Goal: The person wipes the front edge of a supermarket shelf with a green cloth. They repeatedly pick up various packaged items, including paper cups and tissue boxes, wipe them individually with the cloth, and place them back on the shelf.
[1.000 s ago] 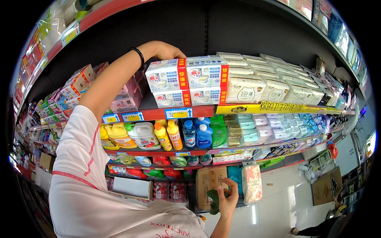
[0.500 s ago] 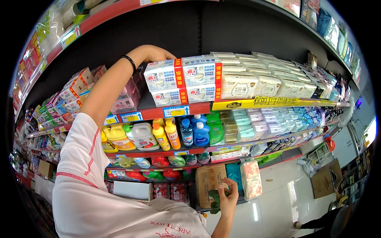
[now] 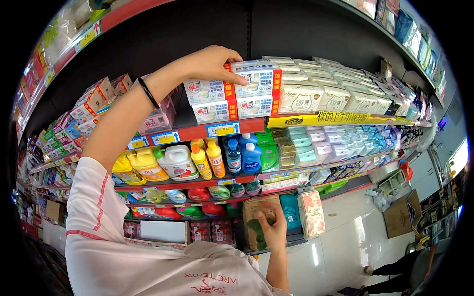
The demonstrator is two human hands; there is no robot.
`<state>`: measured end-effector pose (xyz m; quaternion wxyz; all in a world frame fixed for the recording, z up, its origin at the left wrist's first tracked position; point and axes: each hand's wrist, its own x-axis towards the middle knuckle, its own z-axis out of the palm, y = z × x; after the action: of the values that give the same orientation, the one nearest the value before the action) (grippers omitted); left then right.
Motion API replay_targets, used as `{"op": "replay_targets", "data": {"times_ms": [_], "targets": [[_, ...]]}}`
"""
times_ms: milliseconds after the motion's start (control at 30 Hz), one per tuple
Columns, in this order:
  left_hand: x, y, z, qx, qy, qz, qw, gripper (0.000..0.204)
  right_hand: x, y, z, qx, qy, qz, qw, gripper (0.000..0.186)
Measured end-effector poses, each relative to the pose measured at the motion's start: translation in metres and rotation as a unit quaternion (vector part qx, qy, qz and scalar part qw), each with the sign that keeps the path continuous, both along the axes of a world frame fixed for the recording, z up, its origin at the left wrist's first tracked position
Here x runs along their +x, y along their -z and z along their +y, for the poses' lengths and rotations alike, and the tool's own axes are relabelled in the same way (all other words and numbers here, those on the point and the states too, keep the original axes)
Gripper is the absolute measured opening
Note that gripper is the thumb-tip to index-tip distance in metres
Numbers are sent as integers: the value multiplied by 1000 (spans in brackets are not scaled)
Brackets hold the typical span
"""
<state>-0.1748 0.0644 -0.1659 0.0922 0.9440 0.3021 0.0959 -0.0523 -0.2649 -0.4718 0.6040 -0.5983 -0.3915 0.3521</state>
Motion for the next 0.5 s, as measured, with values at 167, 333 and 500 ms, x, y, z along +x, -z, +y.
{"op": "replay_targets", "data": {"times_ms": [167,333,500], "targets": [[-4,2,4,8,0,-30,1000,72,-6,9,2,27,-4,-36,999,27],[-3,6,5,-33,7,-52,998,74,-5,12,-9,2,4,-7,1000,26],[-2,12,11,-23,30,-76,996,78,-1,19,-14,-11,11,3,1000,25]]}}
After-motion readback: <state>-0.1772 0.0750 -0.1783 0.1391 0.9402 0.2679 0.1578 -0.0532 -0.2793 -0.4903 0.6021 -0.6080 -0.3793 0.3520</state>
